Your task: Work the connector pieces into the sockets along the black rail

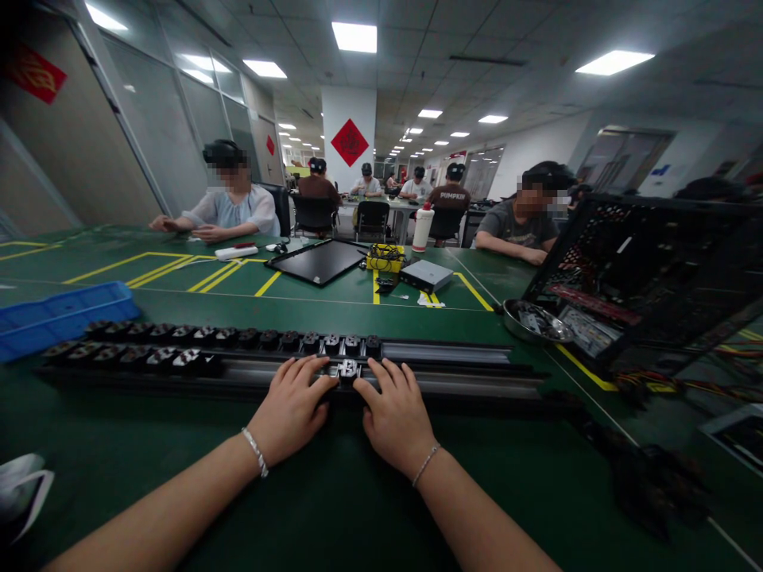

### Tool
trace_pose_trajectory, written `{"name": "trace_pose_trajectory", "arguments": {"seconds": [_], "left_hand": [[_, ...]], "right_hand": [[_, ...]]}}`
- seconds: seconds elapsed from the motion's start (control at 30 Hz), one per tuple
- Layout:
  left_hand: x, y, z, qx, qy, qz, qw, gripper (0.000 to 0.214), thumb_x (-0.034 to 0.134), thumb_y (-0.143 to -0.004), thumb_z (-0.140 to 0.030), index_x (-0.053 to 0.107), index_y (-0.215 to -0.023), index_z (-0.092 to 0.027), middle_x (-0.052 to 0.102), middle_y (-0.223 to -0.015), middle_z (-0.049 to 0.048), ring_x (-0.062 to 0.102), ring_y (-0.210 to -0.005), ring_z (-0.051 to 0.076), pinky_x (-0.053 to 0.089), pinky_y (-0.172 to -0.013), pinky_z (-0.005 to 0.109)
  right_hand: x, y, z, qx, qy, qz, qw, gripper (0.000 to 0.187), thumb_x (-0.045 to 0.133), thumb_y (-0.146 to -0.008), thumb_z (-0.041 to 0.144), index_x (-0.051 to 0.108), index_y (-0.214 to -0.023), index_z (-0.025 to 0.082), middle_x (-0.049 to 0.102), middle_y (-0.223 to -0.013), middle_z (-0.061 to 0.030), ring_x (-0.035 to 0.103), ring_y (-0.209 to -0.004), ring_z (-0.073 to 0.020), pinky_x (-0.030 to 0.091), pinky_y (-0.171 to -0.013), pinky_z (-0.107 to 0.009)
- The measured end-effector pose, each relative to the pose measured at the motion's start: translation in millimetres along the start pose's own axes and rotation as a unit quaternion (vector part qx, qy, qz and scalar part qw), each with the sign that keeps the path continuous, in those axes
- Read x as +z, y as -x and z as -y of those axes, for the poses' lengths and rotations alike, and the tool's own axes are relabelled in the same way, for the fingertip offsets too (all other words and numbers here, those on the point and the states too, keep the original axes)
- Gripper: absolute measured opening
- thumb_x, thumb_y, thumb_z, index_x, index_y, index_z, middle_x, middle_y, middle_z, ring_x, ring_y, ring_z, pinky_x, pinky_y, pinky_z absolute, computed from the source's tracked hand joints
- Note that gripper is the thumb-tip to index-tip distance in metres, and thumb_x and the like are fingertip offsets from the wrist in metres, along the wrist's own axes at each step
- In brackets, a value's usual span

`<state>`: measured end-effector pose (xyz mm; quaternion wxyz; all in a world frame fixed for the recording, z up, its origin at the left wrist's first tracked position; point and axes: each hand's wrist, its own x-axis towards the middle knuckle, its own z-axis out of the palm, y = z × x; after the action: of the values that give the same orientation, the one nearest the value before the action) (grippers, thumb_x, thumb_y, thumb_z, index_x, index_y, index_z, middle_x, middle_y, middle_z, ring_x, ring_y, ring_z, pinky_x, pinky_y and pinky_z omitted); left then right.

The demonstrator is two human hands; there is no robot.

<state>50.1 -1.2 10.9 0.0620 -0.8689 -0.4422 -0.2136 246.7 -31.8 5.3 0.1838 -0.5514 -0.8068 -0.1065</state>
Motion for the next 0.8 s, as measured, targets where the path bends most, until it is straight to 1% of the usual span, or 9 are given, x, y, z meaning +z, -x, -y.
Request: {"name": "trace_pose_trajectory", "arguments": {"seconds": [0.43,0.8], "left_hand": [[0.9,0.1,0.4,0.002,0.006,-0.006,1.0,0.037,0.054,-0.072,-0.016,0.057,-0.106,-0.028,0.049,-0.127,0.0073,0.039,-0.122,0.028,0.025,-0.104,0.053],[-0.8,0.1,-0.6,-0.001,0.001,0.003,1.0,0.039,0.054,-0.073,-0.017,0.056,-0.11,-0.03,0.048,-0.129,0.0072,0.039,-0.123,0.027,0.024,-0.105,0.053]], "right_hand": [[-2.5,-0.9,1.0,0.006,-0.015,0.002,1.0,0.036,0.05,-0.077,0.019,0.055,-0.112,0.028,0.046,-0.135,-0.0059,0.035,-0.126,-0.0262,0.022,-0.105,-0.049],[-3.1,-1.7,1.0,0.012,-0.021,0.005,1.0,0.033,0.05,-0.078,0.02,0.055,-0.109,0.026,0.045,-0.135,-0.0055,0.034,-0.126,-0.0259,0.02,-0.107,-0.049]]}}
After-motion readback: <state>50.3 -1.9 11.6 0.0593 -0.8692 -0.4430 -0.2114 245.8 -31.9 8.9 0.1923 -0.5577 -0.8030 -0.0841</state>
